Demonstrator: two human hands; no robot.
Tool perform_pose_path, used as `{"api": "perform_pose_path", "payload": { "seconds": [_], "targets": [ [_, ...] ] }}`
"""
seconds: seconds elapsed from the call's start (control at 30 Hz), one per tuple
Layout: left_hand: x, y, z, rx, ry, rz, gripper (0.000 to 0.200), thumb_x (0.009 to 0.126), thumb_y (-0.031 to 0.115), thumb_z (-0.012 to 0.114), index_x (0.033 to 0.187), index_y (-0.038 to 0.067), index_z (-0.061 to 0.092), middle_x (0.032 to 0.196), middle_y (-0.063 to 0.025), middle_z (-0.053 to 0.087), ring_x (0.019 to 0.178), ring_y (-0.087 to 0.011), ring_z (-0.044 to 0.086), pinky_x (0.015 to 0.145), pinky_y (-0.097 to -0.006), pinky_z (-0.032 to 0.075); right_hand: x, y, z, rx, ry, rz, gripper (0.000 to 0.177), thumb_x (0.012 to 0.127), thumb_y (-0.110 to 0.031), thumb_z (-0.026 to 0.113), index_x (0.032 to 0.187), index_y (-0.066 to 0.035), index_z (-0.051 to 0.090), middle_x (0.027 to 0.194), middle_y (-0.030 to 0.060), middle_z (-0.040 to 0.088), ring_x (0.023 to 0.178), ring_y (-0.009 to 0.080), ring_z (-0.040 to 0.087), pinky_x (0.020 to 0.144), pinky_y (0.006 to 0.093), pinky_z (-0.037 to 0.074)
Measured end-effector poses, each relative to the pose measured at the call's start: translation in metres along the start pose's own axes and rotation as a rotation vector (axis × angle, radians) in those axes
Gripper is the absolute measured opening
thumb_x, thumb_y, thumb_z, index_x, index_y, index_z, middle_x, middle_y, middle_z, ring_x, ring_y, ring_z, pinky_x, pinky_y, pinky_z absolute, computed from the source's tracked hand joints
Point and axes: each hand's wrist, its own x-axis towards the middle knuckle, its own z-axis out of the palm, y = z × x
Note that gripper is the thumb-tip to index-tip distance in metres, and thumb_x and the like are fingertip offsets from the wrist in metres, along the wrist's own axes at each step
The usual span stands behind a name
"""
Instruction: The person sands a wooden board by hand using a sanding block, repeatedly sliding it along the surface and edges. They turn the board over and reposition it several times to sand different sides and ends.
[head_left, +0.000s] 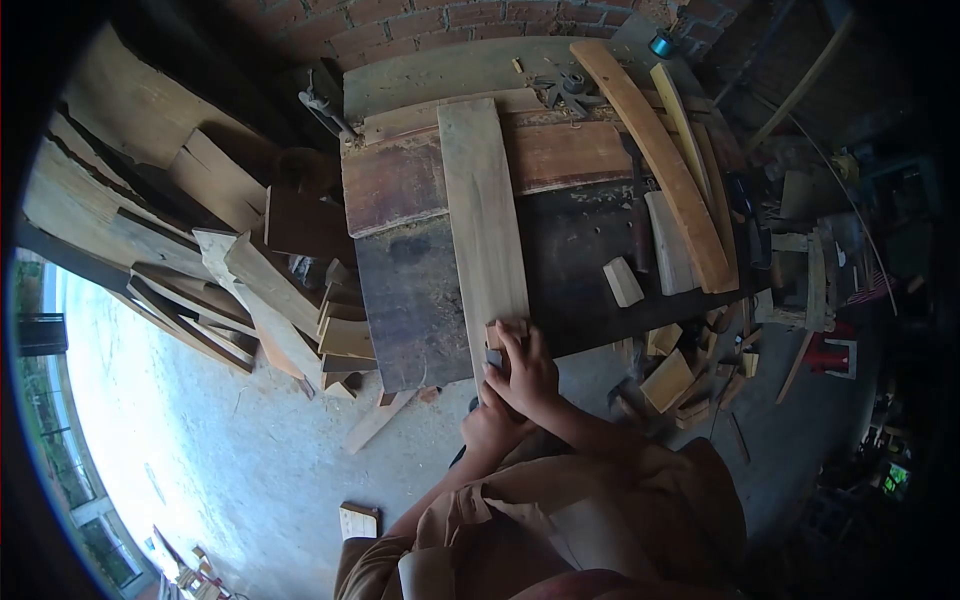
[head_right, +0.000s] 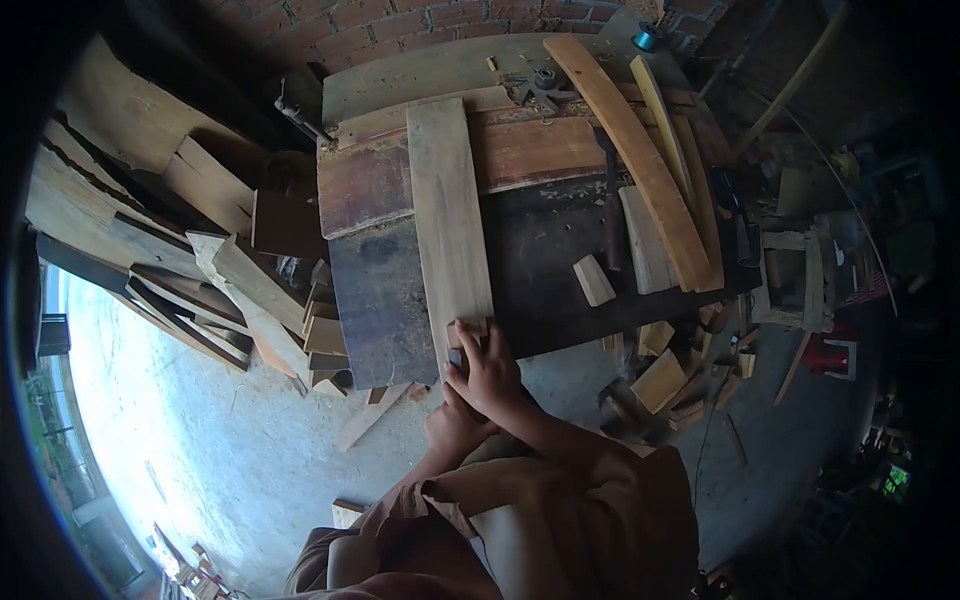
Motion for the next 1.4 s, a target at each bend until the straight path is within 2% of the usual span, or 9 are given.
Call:
{"api": "perform_pose_path", "payload": {
  "seconds": [0.13,0.27,0.53,0.83,0.93,1.1,1.2,1.27,1.4],
  "targets": [
    [0.001,0.003,-0.008,0.041,-0.092,0.005,0.111,0.05,0.065,0.068,0.122,-0.011,0.028,0.064,-0.0134,0.06,0.049,-0.0261,0.061,0.043,-0.036,0.049,-0.006,0.001,0.002,0.045,0.058,0.046,0.066,0.068,-0.028,0.068,0.126,-0.014,0.039,0.115,0.0226,0.039,0.103,0.0384,0.048,0.079,0.0435,0.045],
    [0.11,0.029,-0.051,0.064,-0.007,-0.025,0.082,0.055,0.06,0.067,0.097,-0.005,0.04,0.057,-0.014,0.059,0.051,-0.0298,0.062,0.045,-0.0391,0.049,0.114,0.013,0.007,0.034,0.131,0.053,0.06,0.07,-0.029,0.067,0.123,-0.017,0.041,0.108,0.0211,0.043,0.094,0.0384,0.051,0.075,0.0437,0.045],
    [0.315,0.068,-0.114,0.083,0.039,-0.035,0.086,0.052,0.061,0.067,0.099,-0.007,0.043,0.08,-0.0215,0.063,0.078,-0.0347,0.063,0.067,-0.04,0.051,0.342,0.049,0.004,0.071,0.186,0.066,0.061,0.071,-0.036,0.064,0.125,-0.017,0.041,0.11,0.0242,0.043,0.099,0.0391,0.049,0.08,0.0442,0.044],
    [0.274,0.064,-0.106,0.011,-0.018,-0.098,0.09,0.054,0.063,0.066,0.103,-0.008,0.04,0.078,-0.0231,0.062,0.077,-0.0353,0.063,0.065,-0.041,0.051,0.299,0.047,0.009,0.09,0.139,0.072,0.064,0.07,-0.036,0.064,0.127,-0.022,0.039,0.111,0.0235,0.042,0.098,0.0405,0.049,0.079,0.046,0.044],
    [0.257,0.056,-0.099,-0.058,-0.071,-0.079,0.082,0.059,0.051,0.067,0.109,-0.007,0.037,0.082,-0.0228,0.062,0.077,-0.0371,0.062,0.065,-0.0424,0.049,0.283,0.046,0.005,0.053,0.138,0.046,0.063,0.07,-0.033,0.065,0.126,-0.021,0.04,0.109,0.0224,0.044,0.097,0.0398,0.05,0.078,0.0458,0.044],
    [0.229,0.006,-0.07,-0.29,0.143,0.052,0.077,0.071,0.055,0.061,0.115,-0.005,0.04,0.084,-0.025,0.061,0.083,-0.039,0.06,0.072,-0.0414,0.047,0.262,0.046,0.002,0.0,0.152,-0.013,0.061,0.069,-0.03,0.066,0.124,-0.02,0.042,0.106,0.0198,0.047,0.092,0.0379,0.052,0.076,0.0442,0.045],
    [0.216,-0.017,-0.049,-0.401,0.372,-0.111,0.065,0.077,0.049,0.058,0.11,-0.006,0.045,0.084,-0.0253,0.061,0.085,-0.0398,0.059,0.074,-0.0414,0.046,0.251,0.056,0.009,0.003,0.155,-0.062,0.063,0.069,-0.037,0.064,0.126,-0.022,0.04,0.107,0.022,0.045,0.092,0.0388,0.052,0.075,0.0451,0.046],
    [0.211,-0.022,-0.041,-0.62,0.258,-0.249,0.051,0.08,0.041,0.056,0.1,-0.006,0.052,0.084,-0.0256,0.061,0.085,-0.0381,0.059,0.074,-0.041,0.046,0.241,0.052,0.005,-0.009,0.139,-0.035,0.064,0.07,-0.039,0.064,0.126,-0.023,0.04,0.107,0.0219,0.045,0.093,0.039,0.052,0.075,0.0447,0.046],
    [0.2,-0.01,-0.041,-0.464,0.117,-0.211,0.041,0.08,0.035,0.055,0.09,-0.005,0.058,0.084,-0.0235,0.062,0.084,-0.0362,0.06,0.073,-0.0398,0.046,0.224,0.047,0.0,0.034,0.169,-0.048,0.062,0.073,-0.037,0.063,0.127,-0.019,0.039,0.108,0.023,0.045,0.095,0.0392,0.051,0.077,0.0434,0.046]
  ]
}}
